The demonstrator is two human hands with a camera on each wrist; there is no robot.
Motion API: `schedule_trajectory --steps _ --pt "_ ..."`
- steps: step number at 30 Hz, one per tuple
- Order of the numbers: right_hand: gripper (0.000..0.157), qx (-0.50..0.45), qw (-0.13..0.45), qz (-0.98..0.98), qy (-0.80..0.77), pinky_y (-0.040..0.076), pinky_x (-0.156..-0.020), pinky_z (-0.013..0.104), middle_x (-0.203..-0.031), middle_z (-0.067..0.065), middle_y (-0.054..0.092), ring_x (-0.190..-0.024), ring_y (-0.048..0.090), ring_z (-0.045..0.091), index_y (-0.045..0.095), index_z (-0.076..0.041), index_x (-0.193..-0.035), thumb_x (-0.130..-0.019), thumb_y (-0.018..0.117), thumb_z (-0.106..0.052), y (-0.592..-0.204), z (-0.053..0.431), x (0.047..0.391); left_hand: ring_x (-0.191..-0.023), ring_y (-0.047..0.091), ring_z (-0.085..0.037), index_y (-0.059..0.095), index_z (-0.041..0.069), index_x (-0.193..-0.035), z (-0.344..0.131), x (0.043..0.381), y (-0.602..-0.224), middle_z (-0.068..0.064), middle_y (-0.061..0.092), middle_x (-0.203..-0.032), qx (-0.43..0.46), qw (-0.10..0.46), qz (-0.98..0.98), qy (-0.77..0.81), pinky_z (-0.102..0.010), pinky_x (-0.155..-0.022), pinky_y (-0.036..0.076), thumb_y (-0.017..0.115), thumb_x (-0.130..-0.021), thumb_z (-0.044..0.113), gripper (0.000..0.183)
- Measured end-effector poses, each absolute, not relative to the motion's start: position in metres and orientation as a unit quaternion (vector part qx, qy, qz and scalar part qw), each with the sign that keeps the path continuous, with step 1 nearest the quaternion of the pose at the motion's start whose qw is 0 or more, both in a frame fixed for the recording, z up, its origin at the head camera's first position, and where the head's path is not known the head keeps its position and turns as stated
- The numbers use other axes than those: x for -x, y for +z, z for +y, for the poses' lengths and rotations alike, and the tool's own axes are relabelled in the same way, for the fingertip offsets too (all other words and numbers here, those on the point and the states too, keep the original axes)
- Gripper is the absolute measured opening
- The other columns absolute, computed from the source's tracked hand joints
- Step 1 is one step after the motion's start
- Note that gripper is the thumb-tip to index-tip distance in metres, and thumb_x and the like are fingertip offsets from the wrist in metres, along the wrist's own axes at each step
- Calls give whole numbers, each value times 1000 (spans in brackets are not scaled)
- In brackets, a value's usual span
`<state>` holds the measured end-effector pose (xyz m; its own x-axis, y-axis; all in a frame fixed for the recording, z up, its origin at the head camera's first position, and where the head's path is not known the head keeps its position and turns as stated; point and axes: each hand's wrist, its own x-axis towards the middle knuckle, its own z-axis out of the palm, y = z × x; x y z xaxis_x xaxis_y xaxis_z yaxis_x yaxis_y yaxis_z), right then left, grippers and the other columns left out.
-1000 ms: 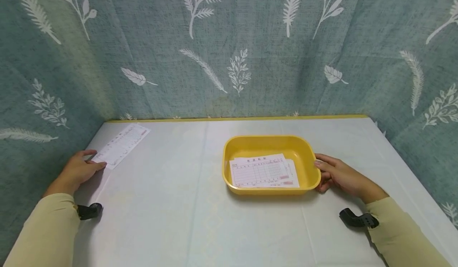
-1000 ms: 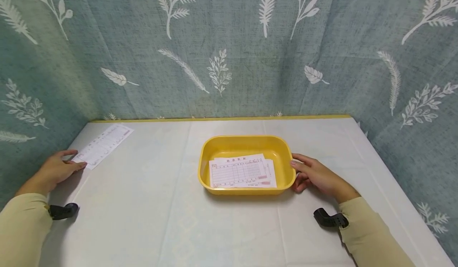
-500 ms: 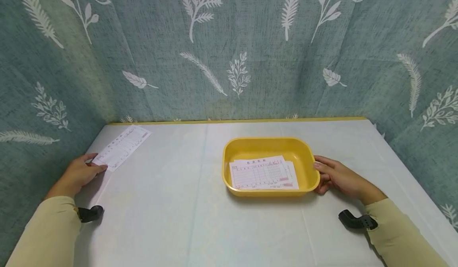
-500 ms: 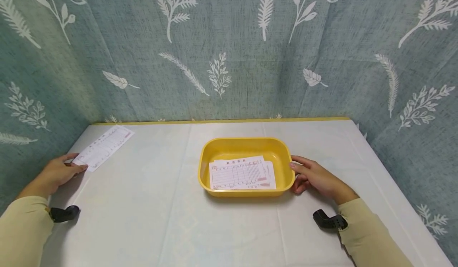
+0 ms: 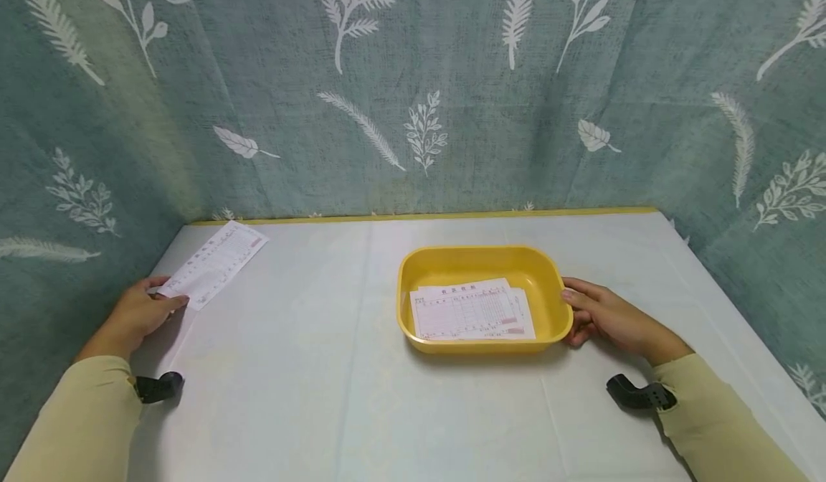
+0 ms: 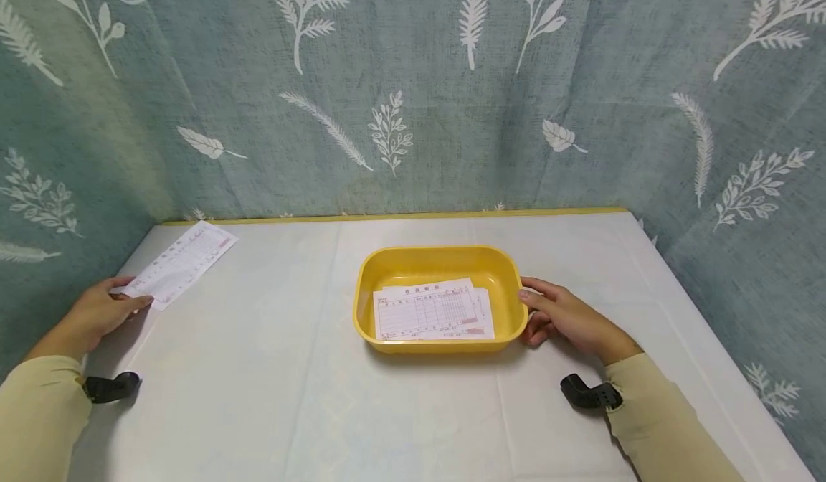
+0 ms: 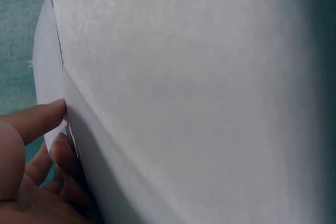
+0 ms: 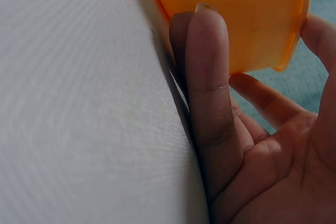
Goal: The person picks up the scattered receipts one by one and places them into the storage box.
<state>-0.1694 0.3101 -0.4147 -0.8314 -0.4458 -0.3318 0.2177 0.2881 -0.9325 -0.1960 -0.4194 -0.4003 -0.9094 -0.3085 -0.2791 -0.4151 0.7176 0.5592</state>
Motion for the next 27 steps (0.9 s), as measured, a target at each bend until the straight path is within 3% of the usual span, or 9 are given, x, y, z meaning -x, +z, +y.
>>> schedule_trajectory --steps 7,10,14,18,23,27 --pt "70 75 279 754 -590 60 -67 32 -84 1 74 -73 69 14 7 6 -157 -109 38 -34 -417 311 169 -107 49 -44 21 -16 -148 -417 196 -401 -40 41 -130 213 84 916 330 -35 -72 43 46 -102 22 65" --pt "71 76 277 756 -588 60 -68 33 -85 2 74 -74 69 15 7 5 -158 -109 39 -35 -417 311 169 -105 50 -41 20 -16 -149 -416 196 -401 -40 41 -131 223 82 913 333 -32 -68 43 46 -102 19 64" --pt "72 68 270 761 -586 59 -68 32 -85 2 74 -73 69 15 7 5 -158 -108 40 -36 -415 310 170 -87 55 -24 22 -16 -149 -416 196 -401 -34 48 -120 220 66 915 332 -26 -61 45 47 -101 18 64" --pt "71 68 275 762 -582 59 -68 33 -84 2 74 -73 69 15 7 6 -157 -109 39 -35 -414 308 169 -71 54 -10 21 -17 -149 -418 193 -397 -25 55 -108 221 59 911 343 -27 -59 47 47 -101 18 65" --pt "71 70 274 760 -585 59 -68 33 -84 3 74 -73 69 16 9 5 -157 -108 40 -36 -413 307 169 -63 56 -6 20 -17 -149 -417 189 -393 -10 58 -90 230 45 905 356 -30 -58 48 46 -101 19 66" --pt "72 62 271 763 -583 59 -67 33 -84 2 73 -72 69 15 8 4 -158 -108 40 -37 -413 307 169 -63 56 -6 21 -16 -150 -413 187 -393 -8 58 -89 231 30 905 355 -29 -57 49 46 -101 21 66"
